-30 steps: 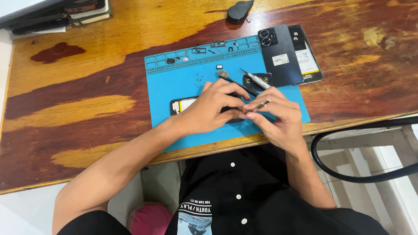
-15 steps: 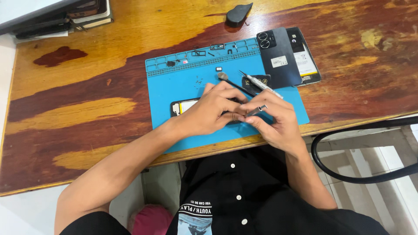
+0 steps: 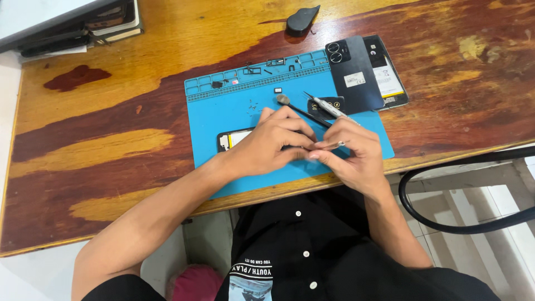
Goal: The person repairs a disassembled smartphone on a blue mat, using tweezers and a screwdriver to remove and reposition small internal components and screws, transferring parts between the phone and the mat while working through the device's internals.
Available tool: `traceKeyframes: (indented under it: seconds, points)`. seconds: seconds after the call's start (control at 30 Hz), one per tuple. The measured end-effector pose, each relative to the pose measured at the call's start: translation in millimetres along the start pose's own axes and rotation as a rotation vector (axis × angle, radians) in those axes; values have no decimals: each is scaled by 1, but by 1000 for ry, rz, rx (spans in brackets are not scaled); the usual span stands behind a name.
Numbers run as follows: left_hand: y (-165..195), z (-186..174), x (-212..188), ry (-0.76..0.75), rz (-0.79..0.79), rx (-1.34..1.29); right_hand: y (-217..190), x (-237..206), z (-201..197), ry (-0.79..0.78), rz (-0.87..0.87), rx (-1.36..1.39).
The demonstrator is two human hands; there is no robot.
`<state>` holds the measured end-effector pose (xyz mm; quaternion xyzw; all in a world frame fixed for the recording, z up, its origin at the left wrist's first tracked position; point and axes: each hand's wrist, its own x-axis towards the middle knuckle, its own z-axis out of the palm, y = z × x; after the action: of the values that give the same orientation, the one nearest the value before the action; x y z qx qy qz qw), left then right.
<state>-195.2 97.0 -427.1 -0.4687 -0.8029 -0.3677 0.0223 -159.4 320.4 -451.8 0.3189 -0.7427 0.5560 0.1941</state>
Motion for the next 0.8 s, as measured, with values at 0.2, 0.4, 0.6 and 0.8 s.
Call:
traceKeyframes:
  seconds: [0.2, 0.4, 0.6, 0.8]
  points:
    - [3, -1, 0, 0, -26, 9, -4, -3, -3, -62, 10, 19]
    - [5, -1, 0, 9, -13, 44, -5, -1, -3, 12, 34, -21]
    - [8, -4, 1, 17, -8, 76, -8, -2, -5, -54, 19, 16]
    - [13, -6, 2, 29, -19, 70, -6, -3, -4, 26, 40, 24]
